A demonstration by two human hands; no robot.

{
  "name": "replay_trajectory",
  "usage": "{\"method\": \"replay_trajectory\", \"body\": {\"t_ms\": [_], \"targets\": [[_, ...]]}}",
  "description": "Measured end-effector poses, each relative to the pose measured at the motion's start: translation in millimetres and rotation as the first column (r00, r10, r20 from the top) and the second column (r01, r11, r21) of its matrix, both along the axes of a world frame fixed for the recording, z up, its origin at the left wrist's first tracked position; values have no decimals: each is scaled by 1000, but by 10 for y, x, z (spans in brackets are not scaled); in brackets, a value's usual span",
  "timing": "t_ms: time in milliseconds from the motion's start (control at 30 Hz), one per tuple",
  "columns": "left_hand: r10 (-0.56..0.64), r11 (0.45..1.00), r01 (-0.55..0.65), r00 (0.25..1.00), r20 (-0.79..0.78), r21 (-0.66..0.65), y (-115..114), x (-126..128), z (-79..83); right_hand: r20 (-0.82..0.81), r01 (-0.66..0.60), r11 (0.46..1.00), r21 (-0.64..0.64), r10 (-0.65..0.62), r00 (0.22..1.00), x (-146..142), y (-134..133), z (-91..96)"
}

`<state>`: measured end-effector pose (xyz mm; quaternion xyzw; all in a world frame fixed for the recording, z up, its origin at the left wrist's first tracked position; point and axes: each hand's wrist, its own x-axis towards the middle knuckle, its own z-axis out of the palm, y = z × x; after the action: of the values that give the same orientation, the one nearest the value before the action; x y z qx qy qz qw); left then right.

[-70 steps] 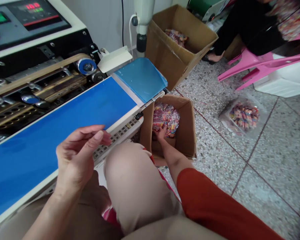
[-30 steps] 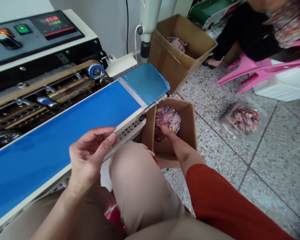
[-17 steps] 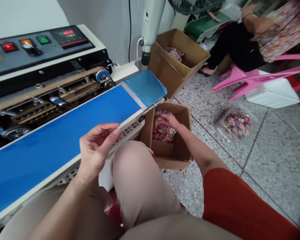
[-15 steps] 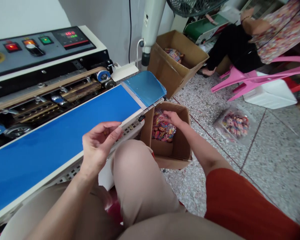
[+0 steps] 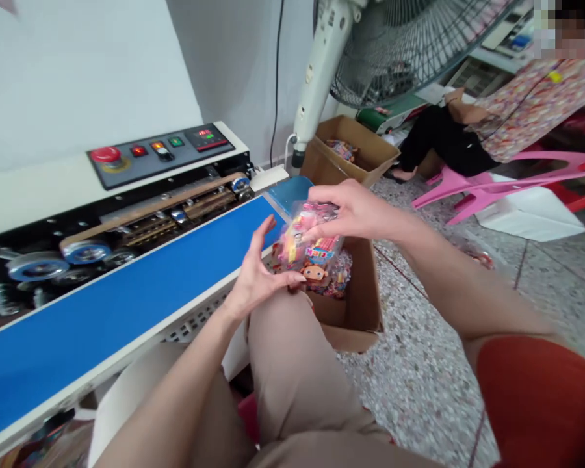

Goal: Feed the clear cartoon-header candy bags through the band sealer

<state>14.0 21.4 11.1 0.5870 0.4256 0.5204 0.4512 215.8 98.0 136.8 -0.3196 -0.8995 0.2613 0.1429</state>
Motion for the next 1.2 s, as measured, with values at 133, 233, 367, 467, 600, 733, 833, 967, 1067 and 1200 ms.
{"method": "replay_trajectory", "body": {"t_ms": [133,233,367,467,600,733,833,967,1067,1200], "targets": [[1,976,55,967,255,-211,-32,-131,90,-62,-109,994,-15,108,992,-615,99,137],[36,943,97,920,390,-317,-86,-225,128,-17,-165,986,8,165,986,-987,233,35],[143,919,85,838,526,-385,-127,-308,140,47,-140,987,84,137,990,-1320,290,-99],[184,913,71,807,561,-402,-132,-387,154,-9,-104,990,90,105,994,-1414,224,-93],[180,914,75,805,565,-399,-143,-497,190,-346,-27,1000,-11,21,938,-1318,114,-94],[188,920,67,790,583,-387,-156,-579,190,-727,265,946,-188,-316,609,-1114,48,-393],[204,923,50,777,595,-381,-146,-624,164,-643,212,877,-432,-464,609,-1052,-34,-735],[234,916,29,773,589,-401,-126,-655,139,-549,148,834,-532,-473,689,-1098,-176,-1004],[253,909,11,778,575,-416,-119,-652,135,-595,215,863,-457,-476,647,-1132,-216,-1040],[301,902,-27,757,580,-431,-98,-643,131,-679,380,836,-396,-545,491,-1176,-200,-1079]]}}
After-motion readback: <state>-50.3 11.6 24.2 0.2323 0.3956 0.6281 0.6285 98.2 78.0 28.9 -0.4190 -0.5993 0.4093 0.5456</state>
